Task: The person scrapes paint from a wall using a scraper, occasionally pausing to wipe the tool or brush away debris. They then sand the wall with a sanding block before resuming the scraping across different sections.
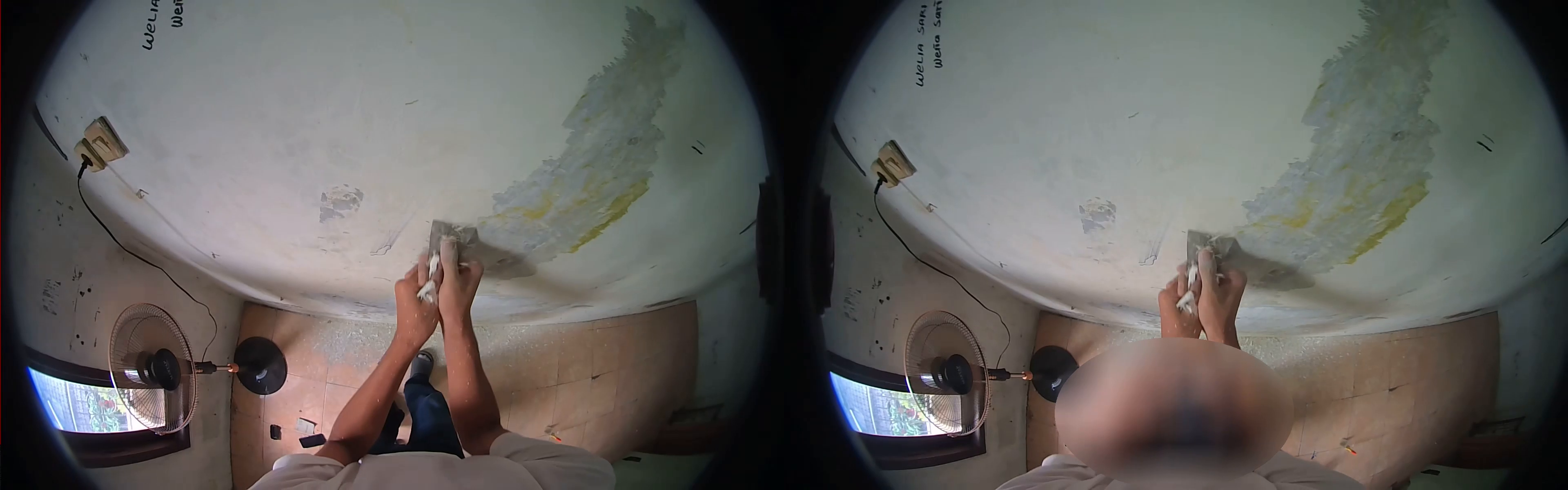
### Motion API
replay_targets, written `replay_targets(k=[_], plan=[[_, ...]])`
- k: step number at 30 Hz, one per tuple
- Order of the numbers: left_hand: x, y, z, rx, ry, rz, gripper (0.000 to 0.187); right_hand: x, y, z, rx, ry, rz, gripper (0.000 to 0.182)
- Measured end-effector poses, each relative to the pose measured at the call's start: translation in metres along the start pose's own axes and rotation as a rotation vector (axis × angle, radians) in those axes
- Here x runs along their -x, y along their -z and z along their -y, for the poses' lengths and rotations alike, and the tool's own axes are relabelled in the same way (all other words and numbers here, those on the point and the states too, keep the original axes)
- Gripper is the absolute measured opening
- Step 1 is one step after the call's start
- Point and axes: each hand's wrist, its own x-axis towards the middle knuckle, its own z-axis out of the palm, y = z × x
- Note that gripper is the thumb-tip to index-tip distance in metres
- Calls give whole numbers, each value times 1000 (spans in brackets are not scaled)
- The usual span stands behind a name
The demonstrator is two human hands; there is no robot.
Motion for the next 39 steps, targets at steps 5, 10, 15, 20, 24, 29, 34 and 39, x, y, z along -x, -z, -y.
replay_targets(k=[5,10,15,20,24,29,34,39], plan=[[24,-4,-4,-19,-17,-19,16,15,15,-13,-288,-136,112,55],[27,-8,-24,-30,1,-74,25,11,16,-7,-266,-197,121,59],[-5,-21,-61,22,-133,-30,23,-9,7,47,-83,0,65,58],[23,-25,-28,13,-53,-31,24,7,26,32,2,-28,86,60],[17,-25,-31,-102,119,-4,25,5,32,5,-35,-45,45,61],[3,-30,-49,61,-90,-14,22,-12,19,44,-58,-36,36,60],[20,-29,-36,56,-51,-28,23,-2,30,27,-3,-87,48,57],[-10,-28,-96,45,-78,22,20,-20,14,69,-46,15,27,53]])
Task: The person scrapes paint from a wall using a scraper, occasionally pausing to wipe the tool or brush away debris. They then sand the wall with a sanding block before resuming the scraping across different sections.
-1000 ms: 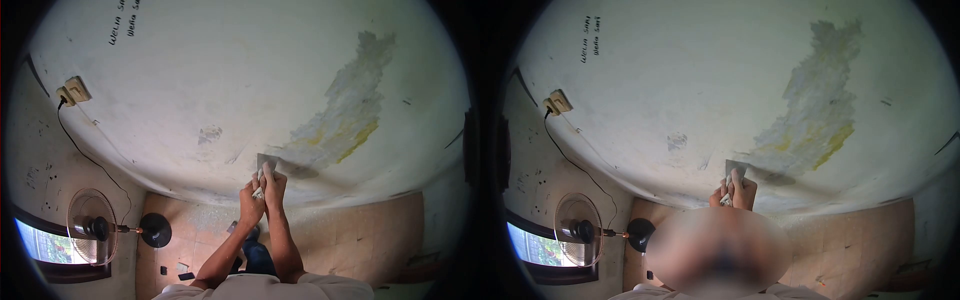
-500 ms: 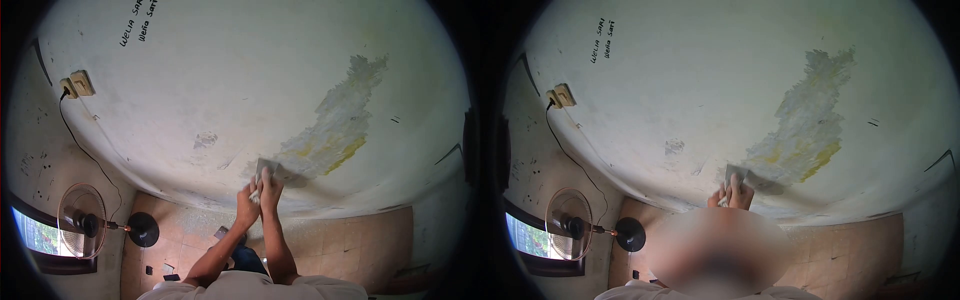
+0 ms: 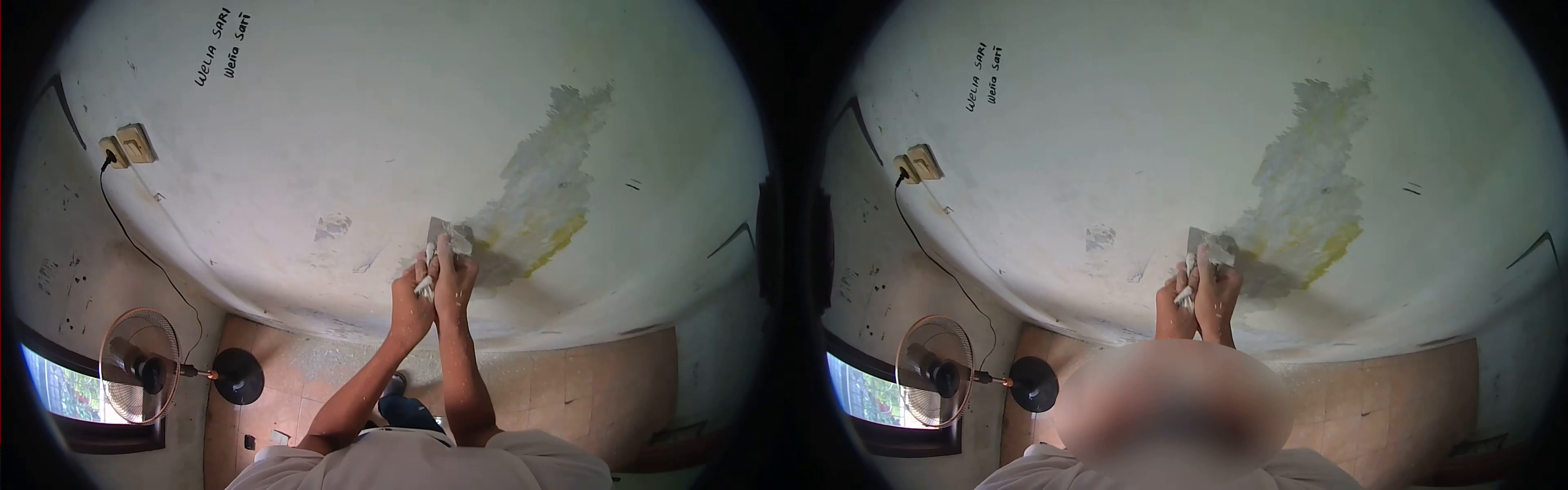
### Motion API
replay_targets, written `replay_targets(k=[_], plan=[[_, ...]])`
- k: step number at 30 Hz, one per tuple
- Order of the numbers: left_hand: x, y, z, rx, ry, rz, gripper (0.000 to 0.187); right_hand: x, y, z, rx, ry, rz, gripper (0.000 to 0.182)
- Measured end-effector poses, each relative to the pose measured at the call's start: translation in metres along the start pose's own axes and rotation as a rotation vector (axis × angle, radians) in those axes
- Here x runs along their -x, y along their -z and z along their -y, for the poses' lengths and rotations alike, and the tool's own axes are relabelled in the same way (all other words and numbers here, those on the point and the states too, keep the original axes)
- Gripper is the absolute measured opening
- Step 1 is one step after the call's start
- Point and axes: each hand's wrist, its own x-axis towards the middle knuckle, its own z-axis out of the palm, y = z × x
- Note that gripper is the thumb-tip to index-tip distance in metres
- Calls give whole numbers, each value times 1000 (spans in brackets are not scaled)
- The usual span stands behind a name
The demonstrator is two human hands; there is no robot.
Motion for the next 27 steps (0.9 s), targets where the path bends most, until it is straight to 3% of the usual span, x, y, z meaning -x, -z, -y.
replay_targets(k=[3,5,14,17,20,22,25,27], plan=[[8,-3,0,62,-108,-6,22,2,-1,4,-148,55,-4,49],[21,-2,8,33,-59,11,23,12,10,6,-62,-77,59,47],[6,-2,-15,12,-132,66,29,9,-5,43,-206,-22,41,49],[14,-2,-14,49,-70,28,30,10,4,17,-212,-23,54,50],[5,-6,-4,-11,-2,27,31,0,6,31,-177,-14,66,50],[-9,-9,-9,-18,-216,45,32,6,-7,64,-280,-29,68,51],[-5,-15,-14,-15,-205,11,35,-1,-3,56,-260,78,93,48],[3,-14,-14,1,-176,20,36,2,1,42,-271,20,76,48]])
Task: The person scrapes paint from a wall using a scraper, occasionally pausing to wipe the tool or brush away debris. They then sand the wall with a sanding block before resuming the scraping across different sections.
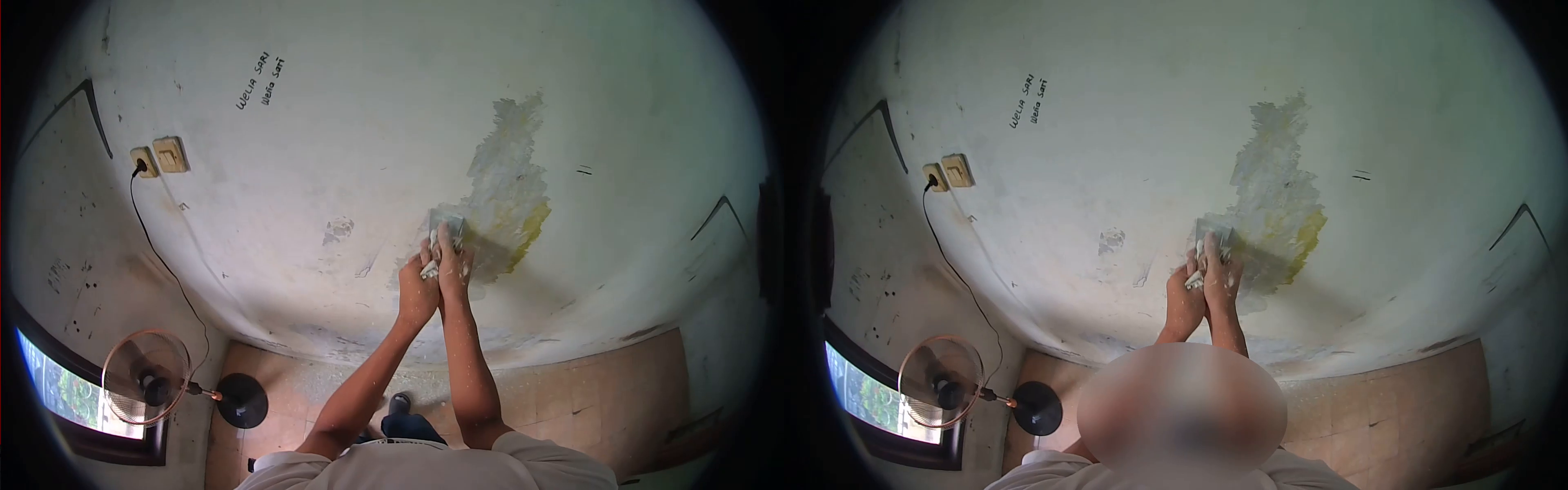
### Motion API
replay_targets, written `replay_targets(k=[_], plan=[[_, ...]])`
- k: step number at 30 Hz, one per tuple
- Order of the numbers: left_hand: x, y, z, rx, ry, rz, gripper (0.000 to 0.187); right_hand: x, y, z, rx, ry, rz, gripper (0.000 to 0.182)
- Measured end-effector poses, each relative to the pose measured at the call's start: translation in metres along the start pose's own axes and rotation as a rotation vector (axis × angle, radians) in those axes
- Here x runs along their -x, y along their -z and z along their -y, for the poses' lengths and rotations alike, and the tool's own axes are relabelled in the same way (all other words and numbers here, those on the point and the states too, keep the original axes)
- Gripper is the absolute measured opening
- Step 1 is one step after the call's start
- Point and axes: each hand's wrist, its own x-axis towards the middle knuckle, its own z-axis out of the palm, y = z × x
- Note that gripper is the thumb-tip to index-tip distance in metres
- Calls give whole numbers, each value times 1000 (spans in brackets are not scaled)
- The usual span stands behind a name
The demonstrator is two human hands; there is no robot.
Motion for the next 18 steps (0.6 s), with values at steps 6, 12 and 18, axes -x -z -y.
replay_targets(k=[6,12,18], plan=[[-40,-7,-45,-14,-70,-48,30,-16,-35,64,138,57,-86,47],[-23,-10,-58,72,11,28,29,-11,-12,52,13,55,-18,46],[-14,-18,-34,44,-6,19,30,-11,0,43,-113,-83,10,48]])
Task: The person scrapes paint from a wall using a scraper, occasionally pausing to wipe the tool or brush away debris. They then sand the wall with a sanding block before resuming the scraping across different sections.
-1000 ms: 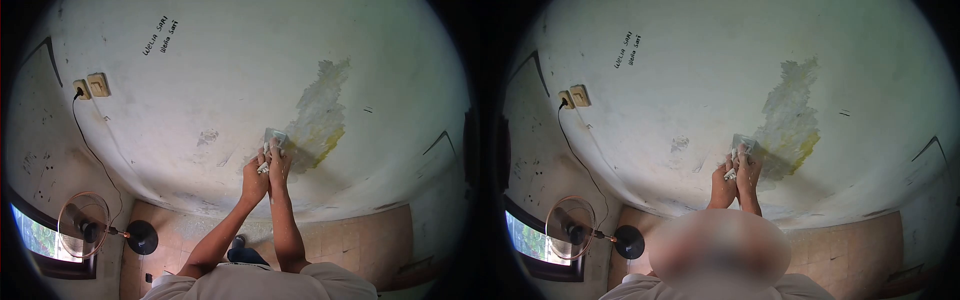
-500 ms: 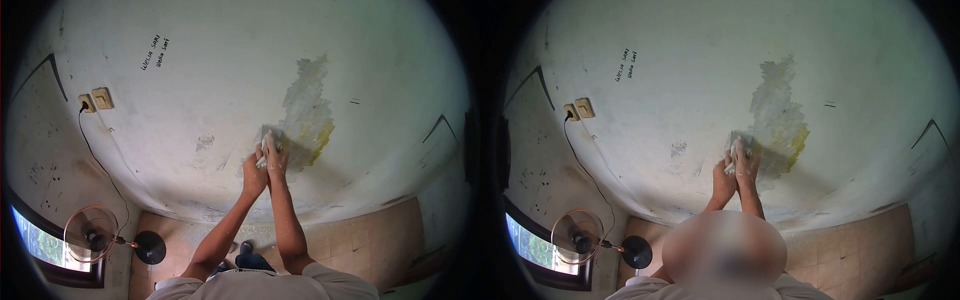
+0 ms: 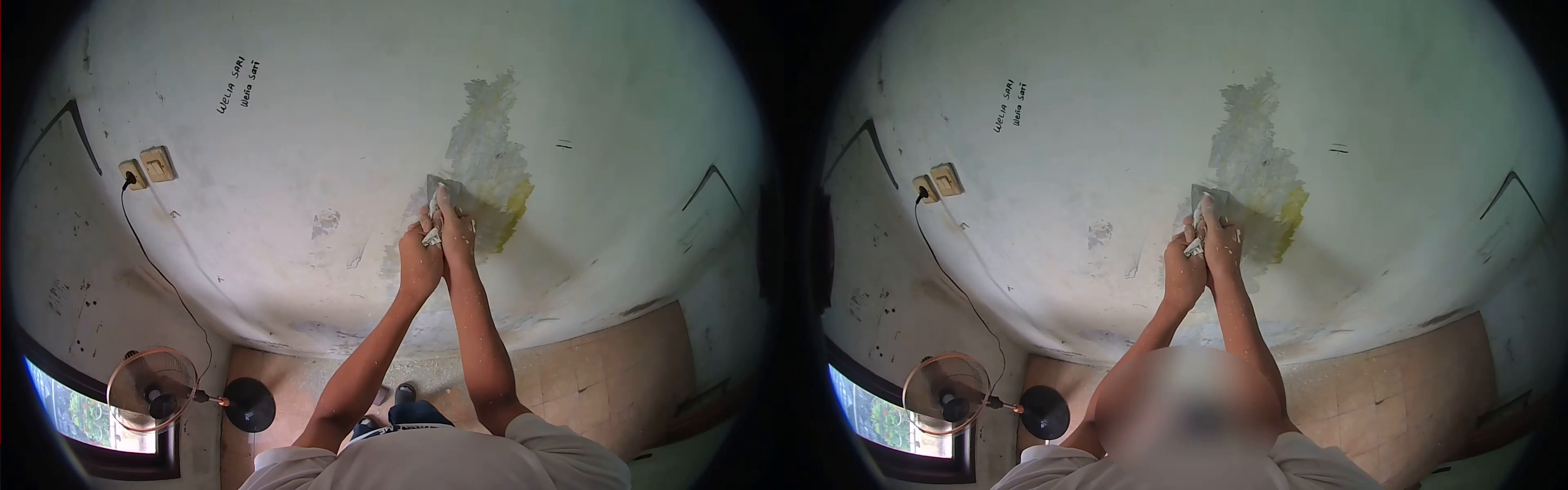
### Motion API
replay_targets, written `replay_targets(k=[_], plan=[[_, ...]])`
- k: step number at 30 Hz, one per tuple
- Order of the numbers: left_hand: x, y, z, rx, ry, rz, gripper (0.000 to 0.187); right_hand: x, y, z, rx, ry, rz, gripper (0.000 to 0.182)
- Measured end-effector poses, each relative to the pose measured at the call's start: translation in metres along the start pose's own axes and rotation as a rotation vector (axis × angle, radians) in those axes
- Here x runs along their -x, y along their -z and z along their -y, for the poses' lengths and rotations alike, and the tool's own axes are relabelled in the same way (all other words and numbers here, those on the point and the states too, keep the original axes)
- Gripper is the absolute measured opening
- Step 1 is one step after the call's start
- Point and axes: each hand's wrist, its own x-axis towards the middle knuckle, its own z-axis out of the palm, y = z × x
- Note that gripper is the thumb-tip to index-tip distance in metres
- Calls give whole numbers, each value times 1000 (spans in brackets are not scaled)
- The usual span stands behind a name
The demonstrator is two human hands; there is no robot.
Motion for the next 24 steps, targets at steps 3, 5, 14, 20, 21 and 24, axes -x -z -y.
replay_targets(k=[3,5,14,20,21,24], plan=[[1,1,7,-20,28,27,29,-12,17,-15,132,107,18,49],[9,-8,22,-16,1,-44,28,-4,21,-22,153,93,-18,49],[-20,-14,-16,-56,-141,-67,26,14,-39,47,-30,95,-193,34],[-18,-10,-41,-31,-18,-39,37,-11,-7,29,268,217,-68,47],[-30,-11,-50,-31,-105,-27,40,-14,-20,49,226,242,12,49],[-26,-19,-30,-8,-282,-58,26,-14,-7,40,310,237,-10,51]])
